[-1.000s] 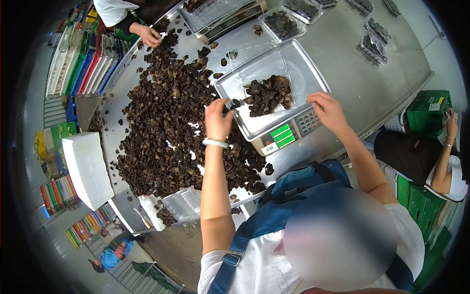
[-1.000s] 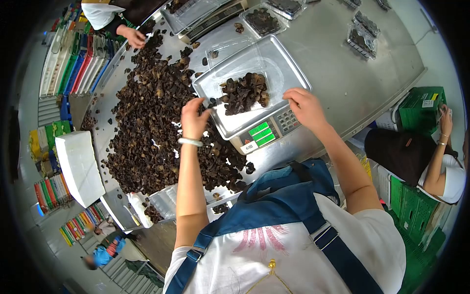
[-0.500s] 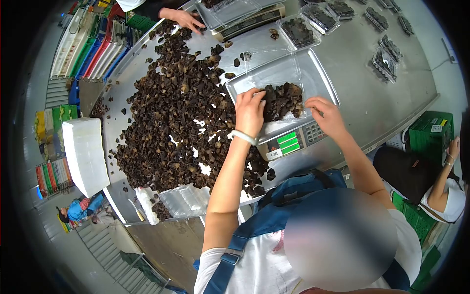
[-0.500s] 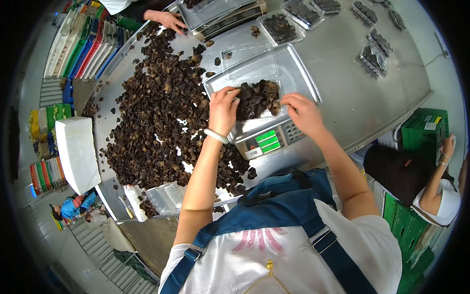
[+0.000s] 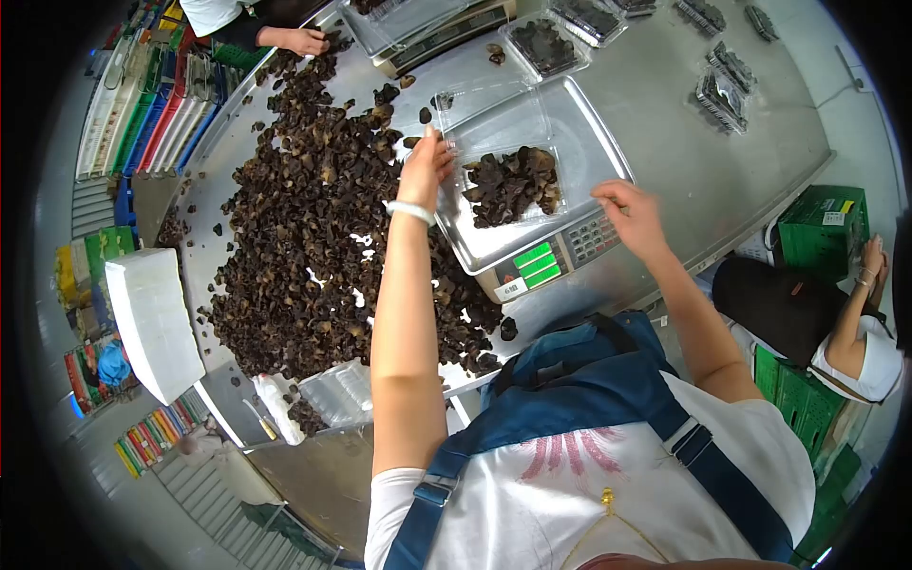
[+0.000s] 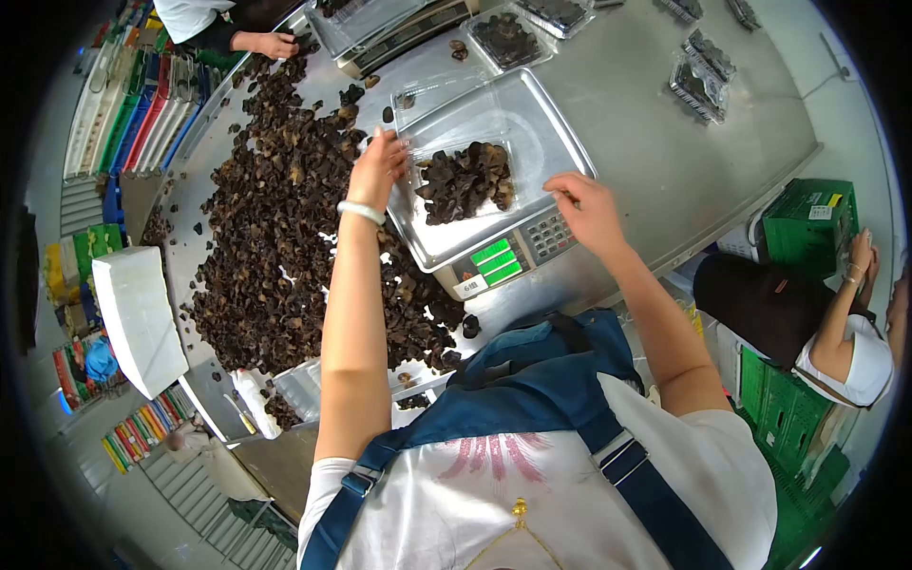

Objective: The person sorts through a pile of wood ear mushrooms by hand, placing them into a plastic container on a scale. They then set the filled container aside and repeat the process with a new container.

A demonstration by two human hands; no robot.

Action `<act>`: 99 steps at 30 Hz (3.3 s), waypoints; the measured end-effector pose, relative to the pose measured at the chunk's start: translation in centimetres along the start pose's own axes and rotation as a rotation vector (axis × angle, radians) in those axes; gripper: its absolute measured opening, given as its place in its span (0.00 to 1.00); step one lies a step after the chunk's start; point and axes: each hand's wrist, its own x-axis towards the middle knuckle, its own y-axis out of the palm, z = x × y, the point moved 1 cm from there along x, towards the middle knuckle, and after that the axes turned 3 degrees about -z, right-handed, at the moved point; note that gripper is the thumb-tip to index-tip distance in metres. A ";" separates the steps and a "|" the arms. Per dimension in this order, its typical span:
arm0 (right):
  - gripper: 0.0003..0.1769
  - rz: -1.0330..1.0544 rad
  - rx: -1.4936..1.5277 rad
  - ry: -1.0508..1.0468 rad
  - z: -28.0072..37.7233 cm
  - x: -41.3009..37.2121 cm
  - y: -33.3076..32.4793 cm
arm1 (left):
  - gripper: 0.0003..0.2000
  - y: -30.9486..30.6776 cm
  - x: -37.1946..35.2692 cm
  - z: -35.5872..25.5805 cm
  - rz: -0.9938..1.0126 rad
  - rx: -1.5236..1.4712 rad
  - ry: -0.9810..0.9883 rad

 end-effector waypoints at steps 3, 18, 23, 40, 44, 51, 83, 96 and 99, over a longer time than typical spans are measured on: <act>0.09 -0.043 0.043 0.136 -0.4 0.0 0.8 | 0.33 0.8 0.2 0.1 0.076 -0.132 0.091; 0.21 0.395 0.698 0.573 0.3 0.3 4.8 | 0.12 -4.7 -11.9 9.5 0.119 -0.160 -0.068; 0.17 0.413 0.570 0.495 -0.8 0.2 6.4 | 0.14 -4.4 -11.7 13.0 -0.041 0.022 0.119; 0.23 -0.073 0.972 0.222 -4.6 7.7 -5.7 | 0.16 -30.2 -36.2 26.3 -0.831 1.224 -0.331; 0.19 0.324 0.633 0.248 1.6 3.4 5.9 | 0.10 -28.5 -37.3 24.0 -1.221 1.119 -0.132; 0.12 0.638 0.019 -0.615 12.2 -4.8 12.0 | 0.11 -23.2 -38.0 13.8 -1.536 1.254 0.569; 0.44 1.001 -0.216 -0.420 19.4 -19.5 45.6 | 0.42 -55.1 -28.4 17.1 -0.946 0.675 -0.323; 0.24 1.089 -0.305 -0.746 27.0 -15.7 57.6 | 0.14 -67.9 -21.2 5.1 -1.209 0.736 0.535; 0.24 1.027 -0.558 -1.329 25.9 -14.0 59.0 | 0.37 -79.6 -19.2 8.8 -1.488 0.937 0.012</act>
